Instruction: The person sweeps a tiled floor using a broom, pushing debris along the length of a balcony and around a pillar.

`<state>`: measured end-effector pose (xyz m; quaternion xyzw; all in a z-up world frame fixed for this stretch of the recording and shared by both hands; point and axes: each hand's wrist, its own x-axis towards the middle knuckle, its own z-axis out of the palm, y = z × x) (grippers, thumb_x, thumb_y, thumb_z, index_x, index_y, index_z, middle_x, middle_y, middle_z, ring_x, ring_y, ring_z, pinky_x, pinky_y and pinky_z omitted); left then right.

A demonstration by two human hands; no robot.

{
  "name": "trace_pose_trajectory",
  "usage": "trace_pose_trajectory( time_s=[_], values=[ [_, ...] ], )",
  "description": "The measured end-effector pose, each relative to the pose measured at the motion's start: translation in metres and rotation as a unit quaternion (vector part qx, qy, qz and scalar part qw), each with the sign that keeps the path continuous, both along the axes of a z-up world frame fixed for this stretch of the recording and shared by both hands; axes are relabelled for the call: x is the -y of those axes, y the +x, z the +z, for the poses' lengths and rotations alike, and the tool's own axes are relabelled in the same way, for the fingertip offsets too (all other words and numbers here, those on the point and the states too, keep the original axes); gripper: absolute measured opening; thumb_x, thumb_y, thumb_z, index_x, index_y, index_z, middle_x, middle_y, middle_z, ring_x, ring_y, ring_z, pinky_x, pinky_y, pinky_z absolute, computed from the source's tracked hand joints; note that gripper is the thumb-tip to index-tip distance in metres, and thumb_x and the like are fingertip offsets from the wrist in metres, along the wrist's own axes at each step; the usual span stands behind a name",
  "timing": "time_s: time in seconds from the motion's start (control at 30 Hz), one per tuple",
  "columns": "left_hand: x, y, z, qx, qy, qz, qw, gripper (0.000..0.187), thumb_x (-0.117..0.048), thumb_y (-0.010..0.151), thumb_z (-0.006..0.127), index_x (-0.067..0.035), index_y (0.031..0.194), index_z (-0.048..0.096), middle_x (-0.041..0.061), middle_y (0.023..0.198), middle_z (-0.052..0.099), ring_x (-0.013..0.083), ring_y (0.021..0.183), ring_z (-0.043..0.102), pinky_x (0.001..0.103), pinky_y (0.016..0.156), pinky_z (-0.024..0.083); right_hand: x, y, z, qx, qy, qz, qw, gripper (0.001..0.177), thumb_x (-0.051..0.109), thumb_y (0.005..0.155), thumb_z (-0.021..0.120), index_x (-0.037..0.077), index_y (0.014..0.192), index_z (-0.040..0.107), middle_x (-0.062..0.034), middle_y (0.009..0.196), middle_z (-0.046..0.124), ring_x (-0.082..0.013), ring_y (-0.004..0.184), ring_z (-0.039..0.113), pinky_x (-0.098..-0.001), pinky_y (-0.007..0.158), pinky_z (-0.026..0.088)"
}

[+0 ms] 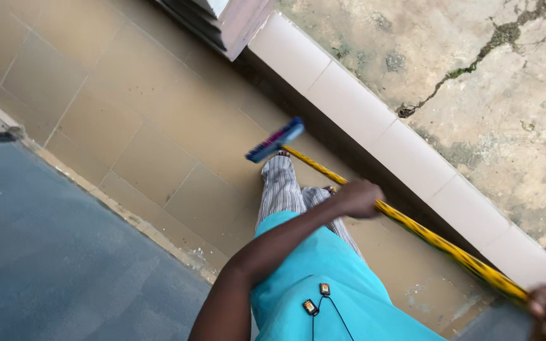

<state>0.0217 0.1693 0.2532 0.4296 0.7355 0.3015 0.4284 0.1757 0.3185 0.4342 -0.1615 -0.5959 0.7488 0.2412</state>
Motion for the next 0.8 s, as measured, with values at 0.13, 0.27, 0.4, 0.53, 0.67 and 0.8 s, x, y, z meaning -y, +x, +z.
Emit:
trace_pose_trajectory(
  time_s=[0.13,0.27,0.4,0.53,0.67,0.8],
  values=[
    [0.063,-0.057,-0.067,-0.074,-0.077,0.173,0.979,0.017,-0.017,0.077,0.077,-0.013,0.092,0.071,0.01,0.095,0.071,0.0311,0.095,0.071,0.047,0.079,0.058,0.028,-0.033,-0.012,-0.005,-0.049,0.076,0.996,0.037,0.027,0.112,0.057,0.007,0.081,0.061,-0.0096,0.078,0.063,-0.025,0.092,0.067,-0.0531,0.108,0.054],
    [0.089,-0.076,-0.088,-0.174,-0.098,0.331,0.922,0.027,-0.011,0.073,0.081,-0.004,0.091,0.062,0.017,0.1,0.064,0.0396,0.105,0.062,0.051,0.081,0.054,0.075,-0.094,-0.059,0.04,0.004,0.134,0.99,0.038,0.022,0.113,0.056,0.007,0.079,0.058,-0.0104,0.078,0.06,-0.024,0.089,0.064,-0.0519,0.109,0.053],
    [0.081,-0.066,-0.108,-0.184,0.037,0.383,0.904,0.019,-0.011,0.08,0.078,-0.005,0.082,0.06,0.015,0.088,0.064,0.0426,0.109,0.06,0.053,0.086,0.05,0.095,-0.112,-0.065,0.077,0.056,0.157,0.983,0.037,0.016,0.109,0.048,0.003,0.076,0.054,-0.011,0.076,0.057,-0.0255,0.091,0.063,-0.0473,0.099,0.05],
    [0.05,-0.044,-0.137,-0.101,0.176,0.387,0.899,0.02,-0.008,0.086,0.077,-0.006,0.081,0.057,0.014,0.081,0.063,0.039,0.095,0.061,0.051,0.09,0.048,0.08,-0.086,-0.064,0.098,0.143,0.123,0.977,0.04,0.015,0.111,0.045,0.002,0.073,0.052,-0.012,0.074,0.057,-0.0235,0.081,0.06,-0.0499,0.101,0.053],
    [0.001,-0.007,-0.139,-0.018,0.267,0.292,0.918,0.023,-0.014,0.068,0.083,-0.013,0.08,0.063,0.01,0.081,0.069,0.0347,0.08,0.066,0.048,0.08,0.05,0.067,-0.05,-0.04,0.151,0.13,-0.023,0.98,0.05,0.017,0.118,0.036,0.004,0.071,0.045,-0.0078,0.065,0.046,-0.0204,0.067,0.053,-0.0476,0.095,0.057],
    [-0.009,0.008,-0.134,0.008,0.221,0.182,0.958,0.022,-0.014,0.074,0.083,-0.01,0.076,0.062,0.012,0.081,0.068,0.0358,0.085,0.065,0.047,0.08,0.052,0.077,-0.044,-0.005,0.147,0.153,-0.062,0.975,0.051,0.018,0.119,0.044,0.003,0.071,0.048,-0.0079,0.061,0.044,-0.0209,0.063,0.052,-0.0469,0.09,0.056]
  ],
)
